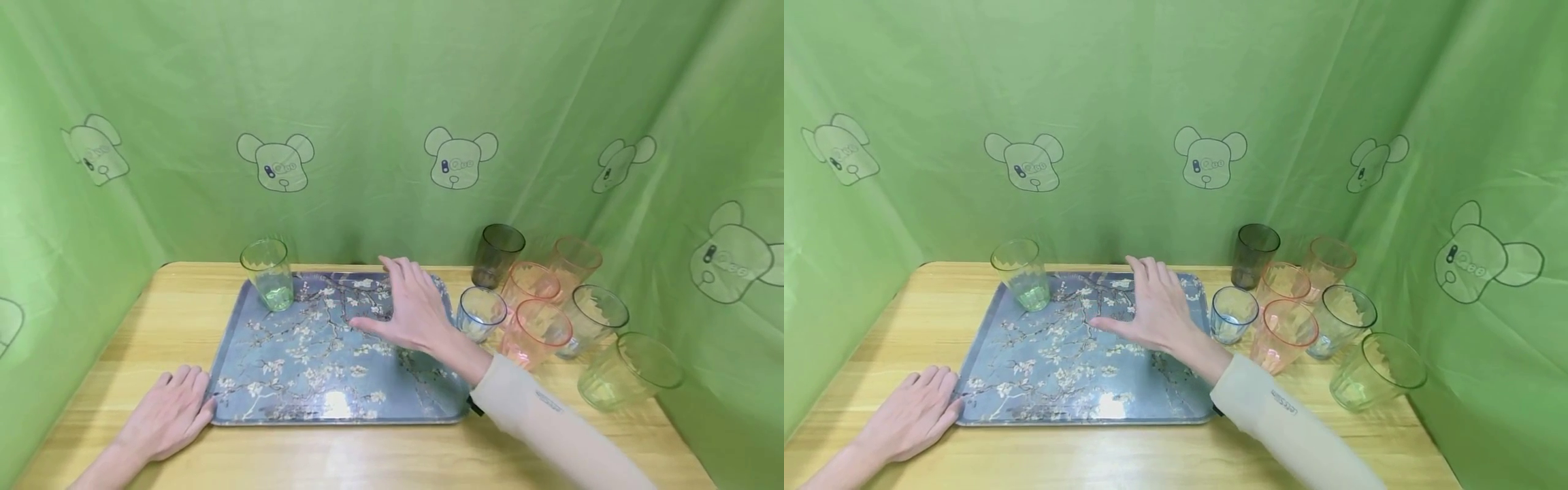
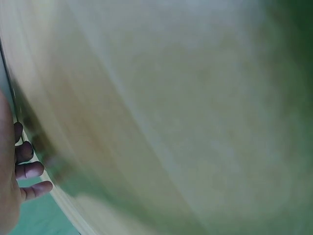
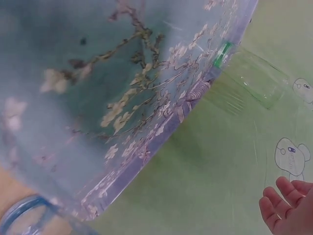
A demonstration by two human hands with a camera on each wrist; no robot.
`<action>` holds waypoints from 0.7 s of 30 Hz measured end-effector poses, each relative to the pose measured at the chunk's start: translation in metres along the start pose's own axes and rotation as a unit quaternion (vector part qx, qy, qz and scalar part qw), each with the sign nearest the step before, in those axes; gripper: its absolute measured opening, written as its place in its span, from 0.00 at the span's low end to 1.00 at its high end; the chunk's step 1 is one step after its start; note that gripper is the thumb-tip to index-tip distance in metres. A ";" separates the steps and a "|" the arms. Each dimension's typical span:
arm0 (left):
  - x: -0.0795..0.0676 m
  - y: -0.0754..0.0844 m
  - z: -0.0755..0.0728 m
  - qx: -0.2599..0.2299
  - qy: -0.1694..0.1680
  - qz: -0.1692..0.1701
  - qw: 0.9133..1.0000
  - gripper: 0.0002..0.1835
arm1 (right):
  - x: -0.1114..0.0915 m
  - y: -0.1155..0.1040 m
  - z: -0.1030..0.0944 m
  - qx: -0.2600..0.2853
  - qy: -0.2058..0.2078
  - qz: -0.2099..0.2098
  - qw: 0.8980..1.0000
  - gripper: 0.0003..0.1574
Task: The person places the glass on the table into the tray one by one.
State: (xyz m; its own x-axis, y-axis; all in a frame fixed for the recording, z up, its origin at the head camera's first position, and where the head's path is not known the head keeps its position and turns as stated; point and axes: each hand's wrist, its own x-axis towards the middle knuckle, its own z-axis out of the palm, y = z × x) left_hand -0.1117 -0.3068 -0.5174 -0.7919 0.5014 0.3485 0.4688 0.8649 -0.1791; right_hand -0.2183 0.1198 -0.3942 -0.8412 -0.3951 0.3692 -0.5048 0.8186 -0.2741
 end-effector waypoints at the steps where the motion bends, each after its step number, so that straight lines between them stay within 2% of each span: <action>1: 0.000 0.000 0.000 0.000 0.000 0.000 1.000 0.12 | -0.003 0.001 -0.002 -0.001 0.001 0.002 1.000 0.75; 11: 0.001 0.000 0.001 0.001 0.010 0.005 1.000 0.12 | -0.036 0.016 -0.023 -0.010 -0.008 0.036 0.999 0.76; 21: 0.000 0.000 0.001 0.003 0.013 0.004 1.000 0.12 | -0.066 0.040 -0.040 -0.011 0.036 0.061 0.997 0.76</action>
State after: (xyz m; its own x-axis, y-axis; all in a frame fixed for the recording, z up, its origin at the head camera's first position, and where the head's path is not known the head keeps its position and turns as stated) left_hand -0.1117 -0.3065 -0.5184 -0.7775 0.5081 0.3704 0.4731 0.8608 -0.1877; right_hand -0.1751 0.1948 -0.3941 -0.8800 -0.2610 0.3969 -0.3935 0.8685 -0.3015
